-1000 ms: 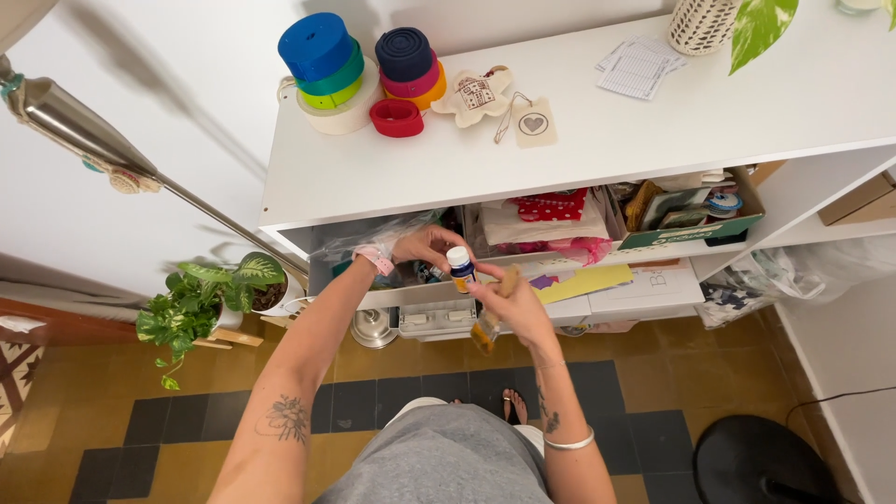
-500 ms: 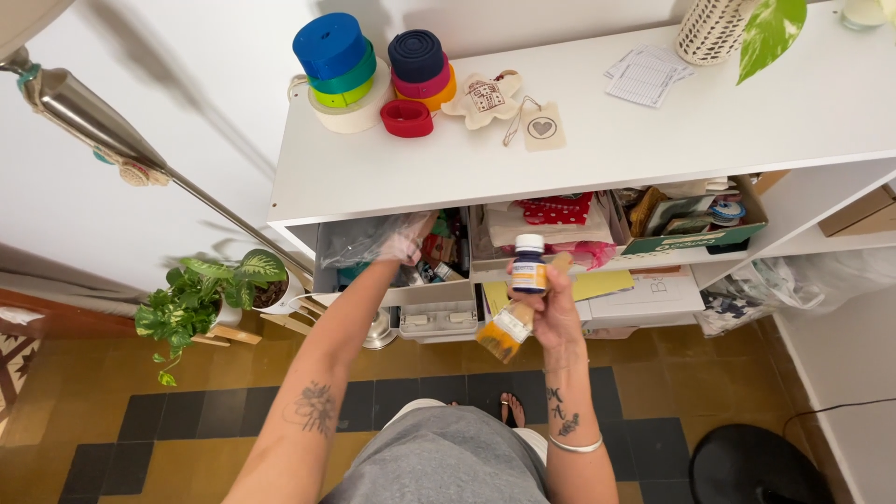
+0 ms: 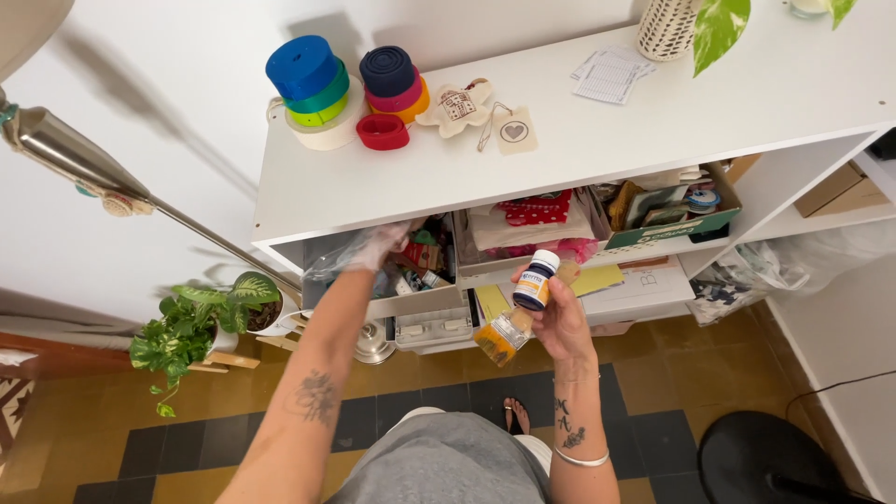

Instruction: Applying black paint or ink to small decorative wooden cutouts at a workbench using a paintbrush.

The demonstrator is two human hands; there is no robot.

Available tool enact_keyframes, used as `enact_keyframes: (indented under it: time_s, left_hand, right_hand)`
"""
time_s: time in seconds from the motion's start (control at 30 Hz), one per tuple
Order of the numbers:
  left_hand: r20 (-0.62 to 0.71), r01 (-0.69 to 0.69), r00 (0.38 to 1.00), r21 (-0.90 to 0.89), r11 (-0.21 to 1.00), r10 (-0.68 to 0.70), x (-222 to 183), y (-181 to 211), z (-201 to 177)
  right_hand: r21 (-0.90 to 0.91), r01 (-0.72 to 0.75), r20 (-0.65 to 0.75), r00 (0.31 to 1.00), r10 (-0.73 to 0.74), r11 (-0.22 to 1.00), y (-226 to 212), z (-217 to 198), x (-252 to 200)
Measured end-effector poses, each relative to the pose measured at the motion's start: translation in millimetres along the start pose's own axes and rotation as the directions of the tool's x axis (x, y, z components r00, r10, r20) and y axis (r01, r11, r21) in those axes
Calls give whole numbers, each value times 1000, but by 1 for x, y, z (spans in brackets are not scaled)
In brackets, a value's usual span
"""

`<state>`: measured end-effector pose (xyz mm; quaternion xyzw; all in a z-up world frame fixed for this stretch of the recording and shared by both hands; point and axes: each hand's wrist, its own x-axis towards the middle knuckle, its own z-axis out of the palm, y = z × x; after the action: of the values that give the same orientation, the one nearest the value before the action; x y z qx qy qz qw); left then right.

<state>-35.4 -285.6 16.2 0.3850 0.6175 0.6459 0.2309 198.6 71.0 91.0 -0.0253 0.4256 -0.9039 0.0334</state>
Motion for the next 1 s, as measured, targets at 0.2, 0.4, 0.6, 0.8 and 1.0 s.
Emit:
enact_keyframes:
  time_s: [0.2,0.4,0.6,0.8,1.0]
  left_hand:
    - [-140,162,972,981,107,-187,28,-54,-47]
    - [-161,461,866,-111,880,-474,26,117,74]
    - [-48,322,945,-5,947,-322,29,83,61]
    - [-145,225,942,-403,887,-304,32,52,60]
    - [-273,286,828,-546,788,-490,12,77,108]
  right_hand:
    - [0,29,20,999,-29,1000,-4,9,4]
    - [-8,-25,89,996,26,1000,21,2,25]
    - [-172,-127,-60,991,118,977,41,12,41]
    - [-343,-137,-25,990,137,929,53,59,70]
    - [-441,-159,-126,985,114,883,61,64,84]
